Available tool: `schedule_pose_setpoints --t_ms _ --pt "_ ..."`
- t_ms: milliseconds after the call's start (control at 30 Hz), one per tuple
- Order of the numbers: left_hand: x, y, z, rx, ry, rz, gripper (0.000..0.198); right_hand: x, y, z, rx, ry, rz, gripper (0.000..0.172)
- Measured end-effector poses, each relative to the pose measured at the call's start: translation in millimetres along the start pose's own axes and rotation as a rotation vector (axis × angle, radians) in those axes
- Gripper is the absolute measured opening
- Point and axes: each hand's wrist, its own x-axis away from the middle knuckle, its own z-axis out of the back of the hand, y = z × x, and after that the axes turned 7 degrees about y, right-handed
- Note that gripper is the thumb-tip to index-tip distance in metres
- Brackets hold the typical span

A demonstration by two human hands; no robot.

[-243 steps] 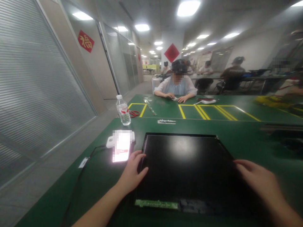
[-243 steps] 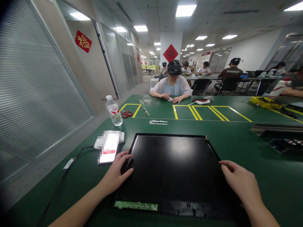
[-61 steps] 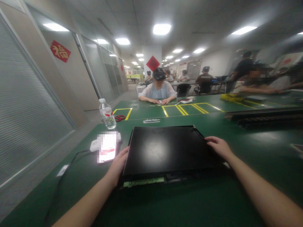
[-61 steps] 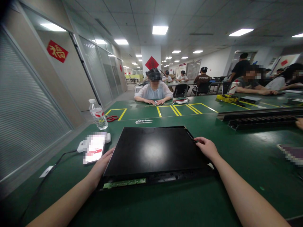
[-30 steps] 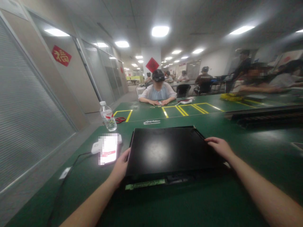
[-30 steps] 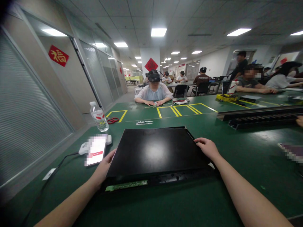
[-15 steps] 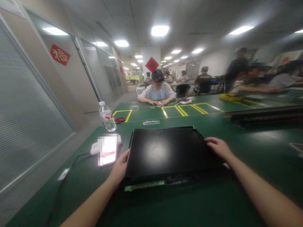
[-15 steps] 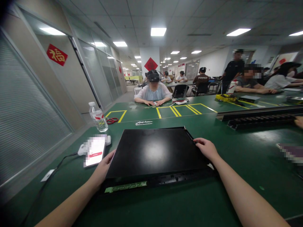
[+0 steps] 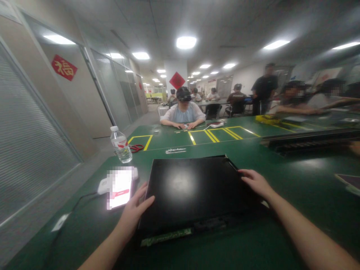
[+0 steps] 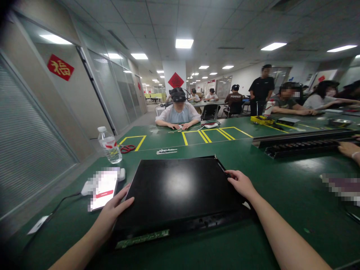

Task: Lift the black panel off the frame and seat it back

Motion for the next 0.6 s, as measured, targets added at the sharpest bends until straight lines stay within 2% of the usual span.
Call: schedule_pose_setpoints --t_ms 100,267,467,600 --pt "1.0 0.3 2.8 0.018 -0.026 -0.042 0.061 2.1 -3.0 2.5 -0.012 -0.029 0.014 0.044" --pt "11.7 16.3 -0.2 0.048 -0.060 -0.091 0.055 5.6 -12.3 5.5 -0.044 -0.047 -0.033 0.050" --pt "17.9 22.8 -3.2 0.049 -0.043 -0.145 0.062 8.6 -22.3 9.1 -0.151 -0.044 -0.116 0.036" --pt "21.0 26.0 -5.2 0.067 -0.036 -0.119 0.069 8.4 -22.1 8.2 -0.373 0.023 -0.190 0.022"
